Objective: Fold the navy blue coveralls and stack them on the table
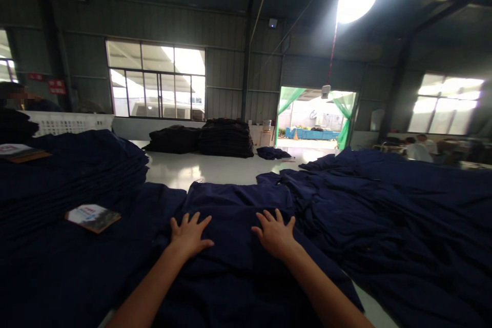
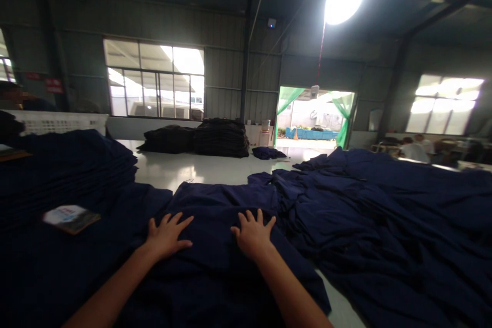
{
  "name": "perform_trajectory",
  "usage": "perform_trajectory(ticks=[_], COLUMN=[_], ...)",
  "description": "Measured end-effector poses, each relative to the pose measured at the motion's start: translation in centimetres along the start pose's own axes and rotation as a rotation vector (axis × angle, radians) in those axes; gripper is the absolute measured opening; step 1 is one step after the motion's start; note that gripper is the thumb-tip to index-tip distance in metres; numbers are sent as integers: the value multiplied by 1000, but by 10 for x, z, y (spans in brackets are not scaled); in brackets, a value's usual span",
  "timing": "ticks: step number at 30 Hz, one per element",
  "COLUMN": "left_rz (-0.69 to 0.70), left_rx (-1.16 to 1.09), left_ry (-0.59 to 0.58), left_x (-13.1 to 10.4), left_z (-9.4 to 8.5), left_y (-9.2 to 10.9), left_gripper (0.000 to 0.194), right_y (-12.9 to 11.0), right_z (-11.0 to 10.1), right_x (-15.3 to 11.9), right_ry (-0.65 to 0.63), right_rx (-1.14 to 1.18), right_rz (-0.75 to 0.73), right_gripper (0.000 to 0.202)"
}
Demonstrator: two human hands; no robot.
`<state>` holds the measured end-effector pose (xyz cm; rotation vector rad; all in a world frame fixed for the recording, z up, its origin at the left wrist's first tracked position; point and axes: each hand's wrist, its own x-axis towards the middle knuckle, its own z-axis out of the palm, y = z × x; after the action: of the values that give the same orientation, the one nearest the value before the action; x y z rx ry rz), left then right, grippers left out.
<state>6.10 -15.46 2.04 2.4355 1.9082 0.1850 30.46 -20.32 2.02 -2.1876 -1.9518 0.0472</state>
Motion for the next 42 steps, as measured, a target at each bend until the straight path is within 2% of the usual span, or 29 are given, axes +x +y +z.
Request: perform_trajectory(ticks=[2,3,6,8,11,14,17,19,22,24,28,30,33,37,40,42], left_rz=[-45,-58,-72,-47,42,-1,-141,-172,-100,-58,-157,-167,-134,-67,-28,-16], left_rx=[-4,-6,-4,-1,-26,-14,75,107,108,73,-59,-107,-166,-193,-198,-212], left_ry=[-94,-127,-155,-106,-3,-34,-80,-61,-45,-81,-265,-308,-293,-185,-165,-189], left_x=[-2,-4,-10,-13,-15,-15,-15,-15,-16,-18,-22,-21,-12,11,26,28], left_z=[3,3,-5,-12,-15,-10,-1,2,3,2,7,14,28,42,42,36], left_y=[-3,-3,2,7,12,13,12,15,22,25,24,20,14,10,10,12], left_gripper=[79,82,75,64,50,47,69,74,66,65,80,82,81,81,77,73], right_y=[3,8,26,31,20,3,-3,-2,-4,-11,-21,-19,-7,7,13,15], right_z=[12,17,25,21,8,-2,-3,-1,-3,-6,0,10,27,40,43,43], right_x=[-2,-1,5,6,-1,-11,-14,-13,-15,-19,-25,-22,-10,9,20,25], right_ry=[-60,-96,-196,-252,-314,-372,-412,-427,-416,-398,-395,-392,-354,-282,-246,-226], right_rx=[-29,-42,-80,-103,-141,-107,-30,-27,-87,-80,-24,-29,-13,-15,-36,-55], right_rz=[13,25,39,42,75,79,55,65,82,59,39,44,22,11,1,-14], right_gripper=[59,62,66,65,66,72,76,78,79,76,77,77,78,81,80,77])
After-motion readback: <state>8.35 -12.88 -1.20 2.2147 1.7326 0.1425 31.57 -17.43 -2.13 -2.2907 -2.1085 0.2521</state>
